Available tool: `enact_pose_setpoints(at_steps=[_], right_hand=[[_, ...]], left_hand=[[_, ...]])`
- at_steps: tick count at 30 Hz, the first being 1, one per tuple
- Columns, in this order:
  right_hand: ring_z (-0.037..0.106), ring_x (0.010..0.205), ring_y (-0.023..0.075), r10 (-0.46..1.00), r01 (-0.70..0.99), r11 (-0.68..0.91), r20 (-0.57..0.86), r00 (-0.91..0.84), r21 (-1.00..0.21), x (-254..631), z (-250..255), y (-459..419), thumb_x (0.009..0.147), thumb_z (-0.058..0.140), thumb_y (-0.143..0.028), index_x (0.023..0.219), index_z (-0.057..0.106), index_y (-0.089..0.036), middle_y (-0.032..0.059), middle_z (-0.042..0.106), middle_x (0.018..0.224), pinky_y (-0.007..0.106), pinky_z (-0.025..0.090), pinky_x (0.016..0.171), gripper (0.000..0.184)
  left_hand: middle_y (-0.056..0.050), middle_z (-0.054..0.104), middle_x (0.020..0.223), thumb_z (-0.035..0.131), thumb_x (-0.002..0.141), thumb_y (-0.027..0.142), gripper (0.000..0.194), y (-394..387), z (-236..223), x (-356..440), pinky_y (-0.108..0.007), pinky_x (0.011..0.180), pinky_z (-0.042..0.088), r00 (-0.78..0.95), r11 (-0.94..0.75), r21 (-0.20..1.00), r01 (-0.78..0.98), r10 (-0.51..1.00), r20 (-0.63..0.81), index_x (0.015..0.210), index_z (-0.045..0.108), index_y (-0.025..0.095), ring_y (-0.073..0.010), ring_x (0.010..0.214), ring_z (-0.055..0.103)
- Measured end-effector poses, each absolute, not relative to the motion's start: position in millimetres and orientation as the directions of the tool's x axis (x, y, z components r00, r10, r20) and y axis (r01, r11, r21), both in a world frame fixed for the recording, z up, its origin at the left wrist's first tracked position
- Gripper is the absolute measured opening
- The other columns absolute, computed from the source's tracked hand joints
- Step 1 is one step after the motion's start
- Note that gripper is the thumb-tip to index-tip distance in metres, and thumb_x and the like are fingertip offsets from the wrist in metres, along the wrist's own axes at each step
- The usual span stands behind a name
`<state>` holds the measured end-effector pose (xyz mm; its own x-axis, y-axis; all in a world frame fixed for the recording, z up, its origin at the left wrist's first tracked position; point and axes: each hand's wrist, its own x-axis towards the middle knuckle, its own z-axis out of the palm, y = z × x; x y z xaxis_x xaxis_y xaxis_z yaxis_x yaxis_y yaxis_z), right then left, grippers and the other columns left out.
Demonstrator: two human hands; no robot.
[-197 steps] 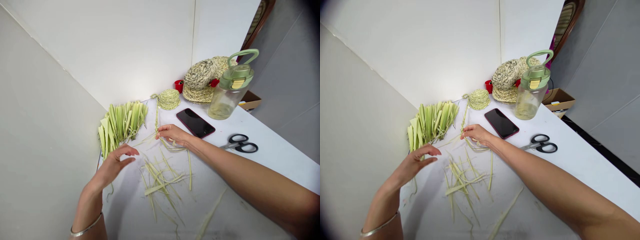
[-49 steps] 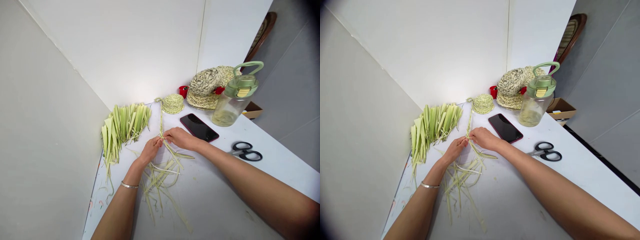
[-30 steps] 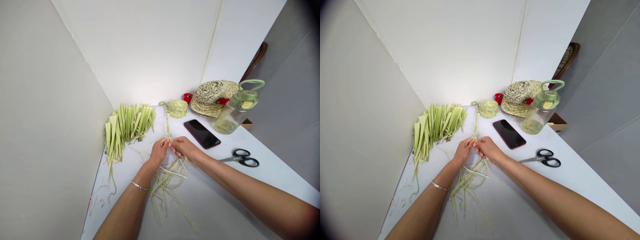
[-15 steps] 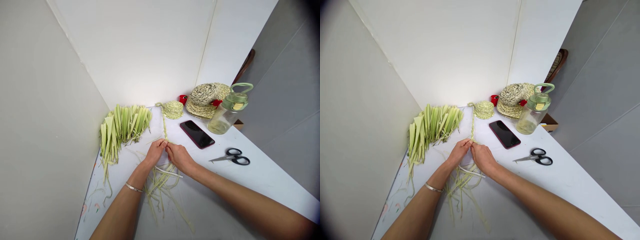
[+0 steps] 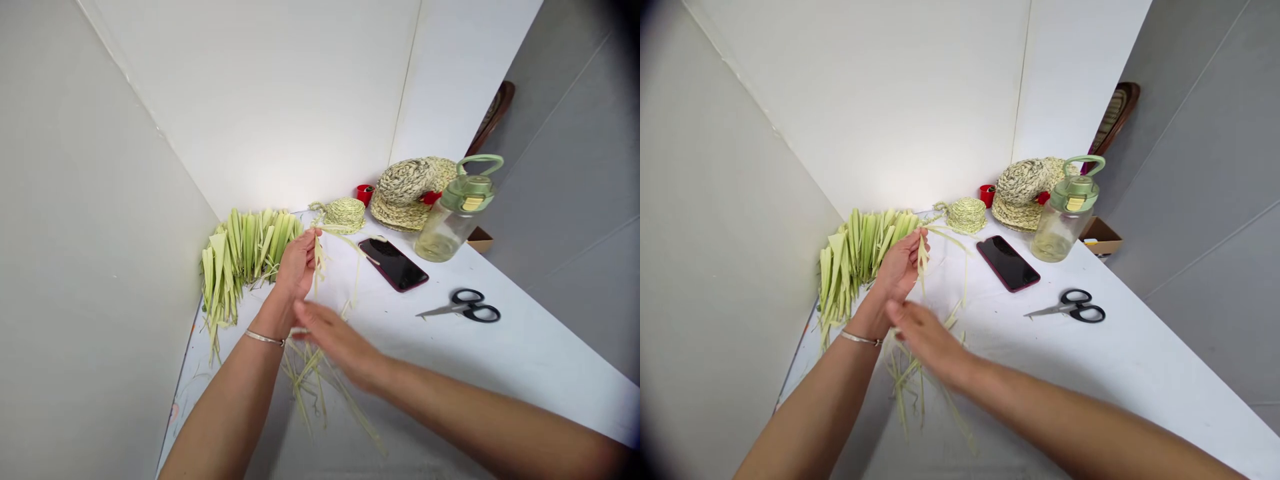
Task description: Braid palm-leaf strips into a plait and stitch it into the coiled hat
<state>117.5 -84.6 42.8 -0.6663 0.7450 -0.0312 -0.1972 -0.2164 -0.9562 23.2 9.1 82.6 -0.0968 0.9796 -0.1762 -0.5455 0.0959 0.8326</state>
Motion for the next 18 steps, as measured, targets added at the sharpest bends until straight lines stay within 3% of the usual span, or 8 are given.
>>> enact_pose_setpoints(at_steps=[2,5,8,9,11,14,16,18], right_hand=[[0.058,0.121,0.0237,0.677,-0.254,-0.361,-0.065,-0.733,-0.897,102,33,-107,0.096,0.046,-0.06,0.126,0.057,-0.017,0.0134,0.06,0.132,0.04,0.048,0.1,0.053],[0.05,0.131,0.0218,0.698,-0.288,-0.296,0.0,-0.716,-0.911,96,21,-138,0.096,0.052,-0.053,0.137,0.045,-0.021,0.0105,0.053,0.142,0.038,0.044,0.105,0.053],[0.063,0.112,0.0263,0.517,-0.098,-0.232,-0.037,-0.855,-0.968,104,16,-154,0.092,0.056,-0.054,0.134,0.045,-0.014,0.0148,0.064,0.125,0.04,0.053,0.091,0.059],[0.067,0.104,0.0278,0.435,0.009,-0.158,-0.078,-0.897,-0.987,107,16,-155,0.089,0.06,-0.054,0.135,0.045,-0.012,0.0155,0.067,0.118,0.041,0.055,0.086,0.063],[0.066,0.104,0.0323,0.368,0.161,0.163,-0.092,-0.925,-0.973,113,16,-149,0.085,0.067,-0.05,0.138,0.045,-0.01,0.0181,0.069,0.115,0.047,0.054,0.09,0.07],[0.042,0.137,0.0387,0.248,0.088,0.753,0.157,-0.956,-0.652,120,11,-128,0.09,0.065,-0.045,0.137,0.051,-0.013,0.0216,0.053,0.142,0.062,0.029,0.112,0.058],[0.025,0.146,0.0387,0.127,0.025,0.909,0.218,-0.968,-0.415,128,0,-112,0.092,0.062,-0.046,0.137,0.054,-0.016,0.0185,0.042,0.153,0.067,0.016,0.116,0.054],[0.029,0.145,0.0409,0.227,0.171,0.935,0.154,-0.962,-0.312,141,-13,-101,0.092,0.061,-0.049,0.139,0.053,-0.015,0.019,0.041,0.153,0.068,0.023,0.113,0.059]], left_hand=[[0.01,0.04,0.049,0.066,0.086,0.025,0.017,12,83,32,-0.015,0.039,0.019,-0.085,0.055,0.837,-0.544,0.989,-0.12,0.073,0.061,0.014,-0.002,0.038,0.031],[0.01,0.036,0.046,0.064,0.086,0.023,0.018,14,81,37,-0.016,0.037,0.015,-0.06,0.029,0.851,-0.524,0.996,-0.071,0.071,0.062,0.013,-0.002,0.035,0.027],[0.009,0.037,0.046,0.061,0.088,0.02,0.019,16,83,35,-0.016,0.037,0.016,-0.049,0.026,0.862,-0.507,0.997,-0.059,0.071,0.063,0.013,-0.0022,0.035,0.028],[0.009,0.038,0.046,0.061,0.088,0.02,0.019,17,85,34,-0.016,0.037,0.017,-0.052,0.023,0.864,-0.502,0.997,-0.056,0.071,0.063,0.013,-0.0024,0.035,0.029],[0.008,0.041,0.047,0.063,0.087,0.021,0.019,20,90,29,-0.015,0.037,0.019,-0.064,0.015,0.87,-0.492,0.997,-0.053,0.07,0.062,0.014,-0.0029,0.036,0.033],[0.008,0.044,0.047,0.066,0.085,0.022,0.018,23,95,21,-0.015,0.036,0.021,-0.07,0.011,0.882,-0.471,0.996,-0.05,0.069,0.063,0.014,-0.0036,0.037,0.036],[0.007,0.046,0.048,0.066,0.085,0.022,0.018,22,94,13,-0.015,0.036,0.022,-0.058,0.015,0.888,-0.46,0.997,-0.047,0.07,0.064,0.013,-0.0034,0.037,0.037],[0.006,0.046,0.049,0.066,0.085,0.02,0.017,17,90,4,-0.014,0.035,0.022,-0.047,0.024,0.889,-0.458,0.998,-0.052,0.07,0.064,0.013,-0.003,0.037,0.036]])
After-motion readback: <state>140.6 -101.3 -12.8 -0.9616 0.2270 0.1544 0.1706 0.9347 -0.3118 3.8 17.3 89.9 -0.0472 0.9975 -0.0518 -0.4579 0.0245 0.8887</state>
